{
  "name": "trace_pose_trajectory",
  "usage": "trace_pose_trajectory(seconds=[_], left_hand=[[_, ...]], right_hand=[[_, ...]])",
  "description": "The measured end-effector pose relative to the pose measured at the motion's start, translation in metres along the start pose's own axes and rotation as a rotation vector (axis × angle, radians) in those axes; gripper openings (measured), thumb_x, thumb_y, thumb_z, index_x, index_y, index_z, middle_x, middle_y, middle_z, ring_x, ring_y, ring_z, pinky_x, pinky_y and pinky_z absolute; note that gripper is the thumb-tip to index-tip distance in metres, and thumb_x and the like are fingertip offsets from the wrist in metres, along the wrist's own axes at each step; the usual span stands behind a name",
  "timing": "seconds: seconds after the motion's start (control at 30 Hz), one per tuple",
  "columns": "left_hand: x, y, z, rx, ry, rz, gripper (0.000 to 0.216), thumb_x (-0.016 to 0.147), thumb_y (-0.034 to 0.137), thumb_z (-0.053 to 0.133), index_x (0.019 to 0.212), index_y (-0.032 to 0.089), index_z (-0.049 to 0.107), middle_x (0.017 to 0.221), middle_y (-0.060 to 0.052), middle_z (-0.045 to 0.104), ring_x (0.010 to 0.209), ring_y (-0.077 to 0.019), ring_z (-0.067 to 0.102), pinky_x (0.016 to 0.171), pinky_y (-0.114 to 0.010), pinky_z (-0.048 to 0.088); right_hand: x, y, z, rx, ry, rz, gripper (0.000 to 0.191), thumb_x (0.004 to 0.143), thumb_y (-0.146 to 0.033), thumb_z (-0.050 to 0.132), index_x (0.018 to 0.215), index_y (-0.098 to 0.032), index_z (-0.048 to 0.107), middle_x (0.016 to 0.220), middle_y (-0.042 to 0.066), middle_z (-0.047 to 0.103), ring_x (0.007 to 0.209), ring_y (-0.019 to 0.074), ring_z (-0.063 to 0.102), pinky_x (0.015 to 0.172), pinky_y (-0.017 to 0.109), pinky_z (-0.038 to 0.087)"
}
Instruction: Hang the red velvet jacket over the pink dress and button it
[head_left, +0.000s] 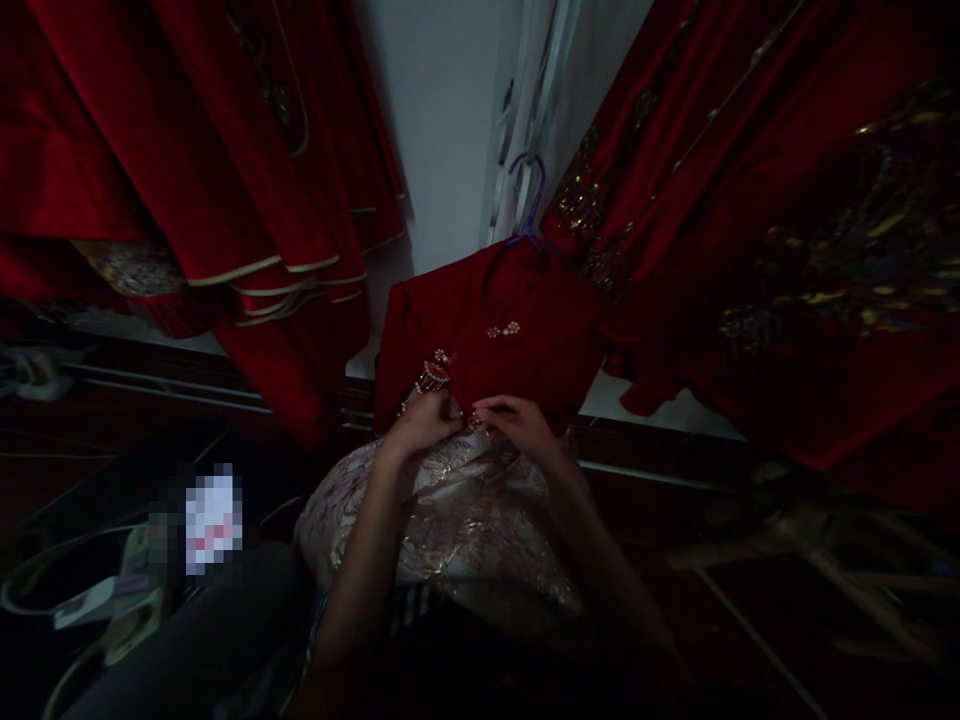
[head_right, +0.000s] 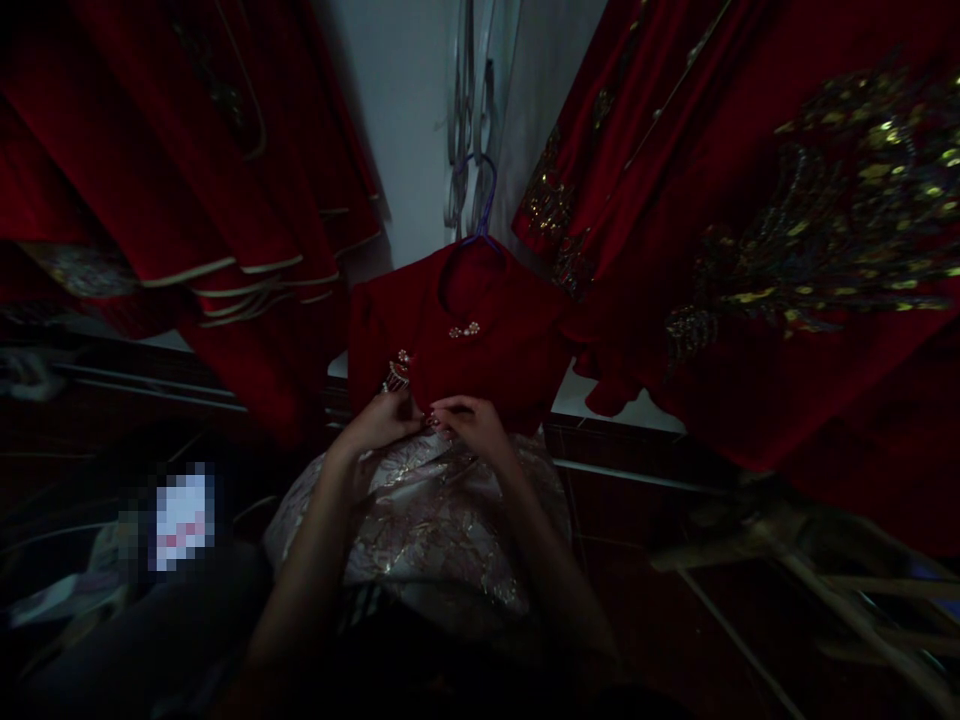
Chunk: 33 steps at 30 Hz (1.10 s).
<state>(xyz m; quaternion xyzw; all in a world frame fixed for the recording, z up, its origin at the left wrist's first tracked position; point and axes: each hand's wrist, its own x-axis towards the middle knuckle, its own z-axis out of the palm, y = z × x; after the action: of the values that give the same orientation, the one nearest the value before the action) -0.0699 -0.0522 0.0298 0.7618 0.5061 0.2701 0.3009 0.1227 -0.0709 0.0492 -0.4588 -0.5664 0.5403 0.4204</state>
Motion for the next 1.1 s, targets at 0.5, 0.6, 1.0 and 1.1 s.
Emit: trace_pose_trajectory(seconds=[0.5, 0.6, 1.0, 1.1], left_hand=[[0.006, -0.013, 0.007, 0.005, 0.106, -0.011, 0.016, 0.069, 0.029, 0.064, 0.078, 0.016, 0.062, 0.069, -0.002, 0.065, 0.062, -0.0146, 0.056, 0.056, -0.023, 0.038], [0.007, -0.02, 0.008, -0.086, 0.096, -0.016, 0.015, 0.069, 0.031, 0.063, 0.071, 0.016, 0.058, 0.063, 0.001, 0.062, 0.058, -0.0118, 0.054, 0.053, -0.021, 0.037], [0.007, -0.025, 0.005, -0.499, 0.015, -0.104, 0.028, 0.058, 0.034, 0.074, 0.074, 0.013, 0.063, 0.07, -0.003, 0.069, 0.068, -0.0138, 0.063, 0.068, -0.025, 0.05], [0.006, -0.025, 0.005, -0.515, 0.007, -0.11, 0.03, 0.061, 0.038, 0.074, 0.075, 0.013, 0.064, 0.072, -0.004, 0.07, 0.068, -0.0138, 0.064, 0.068, -0.026, 0.05]], right_hand=[[0.01, 0.039, 0.03, -0.113, 0.096, -0.259, 0.019, 0.084, -0.031, 0.057, 0.091, -0.018, 0.068, 0.106, 0.007, 0.061, 0.071, 0.0105, 0.067, 0.067, 0.025, 0.06], [0.013, 0.047, 0.031, -0.189, 0.13, -0.272, 0.021, 0.085, -0.029, 0.054, 0.096, -0.019, 0.068, 0.107, 0.007, 0.058, 0.07, 0.0096, 0.066, 0.059, 0.023, 0.06], [0.013, 0.044, 0.029, -0.301, 0.145, -0.293, 0.02, 0.087, -0.025, 0.052, 0.095, -0.02, 0.07, 0.101, 0.005, 0.058, 0.07, 0.0089, 0.064, 0.058, 0.02, 0.057], [0.014, 0.047, 0.028, -0.276, 0.134, -0.302, 0.021, 0.087, -0.026, 0.052, 0.095, -0.021, 0.07, 0.102, 0.005, 0.058, 0.07, 0.0091, 0.064, 0.06, 0.021, 0.057]])
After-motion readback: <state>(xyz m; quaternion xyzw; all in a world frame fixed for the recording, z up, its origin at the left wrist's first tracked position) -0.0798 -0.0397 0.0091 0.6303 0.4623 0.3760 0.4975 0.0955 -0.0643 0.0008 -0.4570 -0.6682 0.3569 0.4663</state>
